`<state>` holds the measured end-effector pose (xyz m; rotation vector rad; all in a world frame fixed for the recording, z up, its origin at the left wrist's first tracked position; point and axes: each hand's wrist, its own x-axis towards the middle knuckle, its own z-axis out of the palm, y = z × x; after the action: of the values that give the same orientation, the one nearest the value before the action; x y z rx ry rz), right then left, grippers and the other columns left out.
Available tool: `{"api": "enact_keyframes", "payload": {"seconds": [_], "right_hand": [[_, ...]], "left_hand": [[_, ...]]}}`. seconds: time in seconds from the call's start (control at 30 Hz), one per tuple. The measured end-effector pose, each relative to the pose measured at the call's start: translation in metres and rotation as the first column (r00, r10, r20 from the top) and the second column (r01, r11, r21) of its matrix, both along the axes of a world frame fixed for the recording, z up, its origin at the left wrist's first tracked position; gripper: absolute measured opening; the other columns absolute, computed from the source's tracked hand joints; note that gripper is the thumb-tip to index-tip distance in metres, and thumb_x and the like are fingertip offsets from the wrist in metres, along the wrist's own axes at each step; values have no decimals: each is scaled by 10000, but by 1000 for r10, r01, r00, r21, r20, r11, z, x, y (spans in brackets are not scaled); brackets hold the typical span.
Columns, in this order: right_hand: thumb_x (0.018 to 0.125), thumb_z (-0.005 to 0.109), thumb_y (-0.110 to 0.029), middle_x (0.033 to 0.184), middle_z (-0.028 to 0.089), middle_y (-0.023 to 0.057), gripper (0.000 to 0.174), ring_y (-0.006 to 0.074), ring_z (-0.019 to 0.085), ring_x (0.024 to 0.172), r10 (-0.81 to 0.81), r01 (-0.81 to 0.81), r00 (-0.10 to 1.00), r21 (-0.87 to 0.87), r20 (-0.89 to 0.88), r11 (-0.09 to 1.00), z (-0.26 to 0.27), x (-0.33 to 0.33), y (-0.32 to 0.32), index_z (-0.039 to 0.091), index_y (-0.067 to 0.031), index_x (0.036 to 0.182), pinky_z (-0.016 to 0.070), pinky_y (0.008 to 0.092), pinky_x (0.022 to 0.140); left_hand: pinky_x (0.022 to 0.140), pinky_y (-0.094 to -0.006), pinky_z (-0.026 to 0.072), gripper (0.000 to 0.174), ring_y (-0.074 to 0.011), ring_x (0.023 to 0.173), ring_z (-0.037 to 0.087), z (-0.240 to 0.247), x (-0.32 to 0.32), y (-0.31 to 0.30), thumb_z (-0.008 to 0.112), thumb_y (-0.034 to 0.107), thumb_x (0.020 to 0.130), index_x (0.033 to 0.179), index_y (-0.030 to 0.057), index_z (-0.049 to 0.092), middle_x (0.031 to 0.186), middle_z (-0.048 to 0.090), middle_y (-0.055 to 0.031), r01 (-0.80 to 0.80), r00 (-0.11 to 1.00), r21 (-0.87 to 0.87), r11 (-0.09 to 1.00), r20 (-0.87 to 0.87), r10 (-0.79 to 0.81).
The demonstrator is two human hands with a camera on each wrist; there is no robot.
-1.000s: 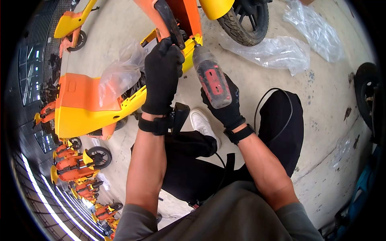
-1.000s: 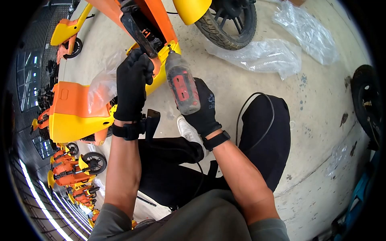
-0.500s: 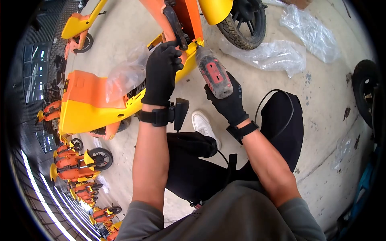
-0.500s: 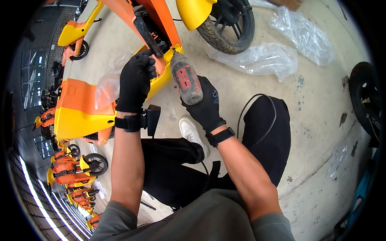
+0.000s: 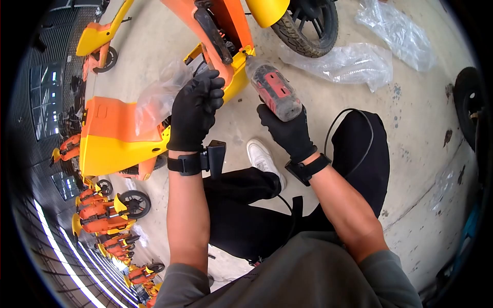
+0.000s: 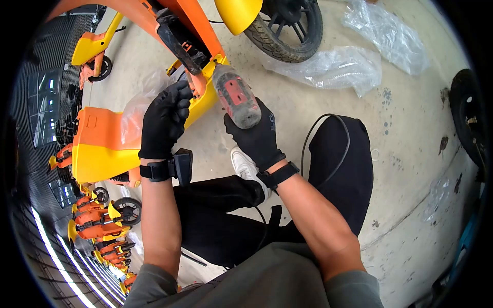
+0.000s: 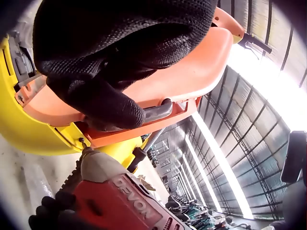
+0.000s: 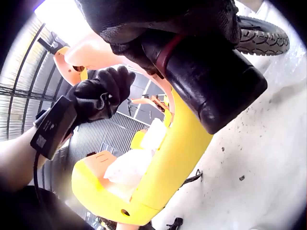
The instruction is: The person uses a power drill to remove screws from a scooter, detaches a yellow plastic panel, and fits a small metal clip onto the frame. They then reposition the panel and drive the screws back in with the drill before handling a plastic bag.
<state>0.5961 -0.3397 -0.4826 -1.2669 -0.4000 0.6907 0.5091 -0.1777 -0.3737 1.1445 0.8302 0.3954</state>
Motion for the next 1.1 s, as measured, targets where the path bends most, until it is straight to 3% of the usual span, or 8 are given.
{"api": "enact_keyframes", "payload": {"seconds": [0.07, 0.17, 0.23, 0.43, 0.6, 0.73, 0.93, 1.1], "right_hand": [[655, 773, -113, 876, 629, 118, 432, 273, 635, 787, 19, -20, 999, -10, -51, 1000, 3, 3, -2, 573, -40, 1031, 504, 353, 707], [661, 765, -130, 899, 619, 137, 427, 325, 620, 822, -55, 146, 830, -121, 555, 982, 2, 4, -7, 578, -44, 1035, 497, 376, 718], [657, 760, -141, 909, 605, 155, 432, 377, 590, 848, -40, 72, 925, -72, 379, 995, 1, -7, -13, 584, -52, 1041, 490, 400, 724], [779, 691, -103, 947, 671, 54, 327, 116, 627, 815, 120, -82, 983, 245, -142, 966, 37, 30, -39, 620, -12, 1084, 498, 270, 721], [797, 692, -105, 938, 673, 58, 337, 117, 636, 836, 361, -197, 754, 335, -549, 921, 53, 60, -66, 625, 6, 1108, 508, 262, 747], [811, 663, -38, 1049, 668, 116, 374, 184, 642, 965, 403, -244, 763, 353, -505, 903, 55, 38, -76, 585, 26, 1172, 519, 317, 845], [788, 701, -64, 736, 588, -12, 309, 36, 476, 465, 376, -243, 624, 288, -684, 926, 70, 5, -85, 593, -34, 1076, 391, 197, 431], [759, 746, -183, 944, 656, 60, 436, 146, 636, 815, 335, -278, 794, 186, -507, 942, 59, -12, -84, 582, -34, 1134, 513, 294, 731]], "left_hand": [[648, -206, 482, 256, -89, 729, 565, 1, -3, -1, 502, 156, 973, 1135, -30, 571, 936, 635, -67, 2, 1000, 3, 1000, -31, -1], [612, -198, 458, 255, -76, 686, 535, 3, -2, -2, 532, 192, 966, 1112, -10, 589, 861, 613, -32, -4, 998, 42, 999, -62, 7], [611, -196, 457, 240, -76, 679, 531, 1, -2, 1, 551, 184, 953, 1105, 3, 594, 820, 593, -11, 58, 998, -30, 998, 5, -58], [597, -188, 443, 253, -64, 651, 505, 6, 12, -16, 569, 174, 943, 1122, -4, 585, 816, 575, 1, -63, 998, -27, 998, -20, 62], [587, -172, 423, 273, -64, 659, 467, 5, 8, -9, 531, 128, 942, 1175, -12, 547, 875, 566, -5, 14, 998, -105, 994, -64, -21], [576, -164, 417, 239, -63, 662, 469, 5, 6, -14, 520, 117, 942, 1150, 5, 551, 853, 555, 2, 49, 995, -132, 990, -85, -61], [591, -181, 440, 260, -83, 684, 506, 11, 2, -27, 558, 167, 946, 1145, 0, 548, 897, 544, -29, 0, 971, 111, 994, -236, 26], [541, -183, 426, 276, -76, 648, 482, 11, -14, -22, 534, 112, 934, 1180, -12, 521, 875, 532, -38, -88, 980, -33, 996, -181, 81]]}}
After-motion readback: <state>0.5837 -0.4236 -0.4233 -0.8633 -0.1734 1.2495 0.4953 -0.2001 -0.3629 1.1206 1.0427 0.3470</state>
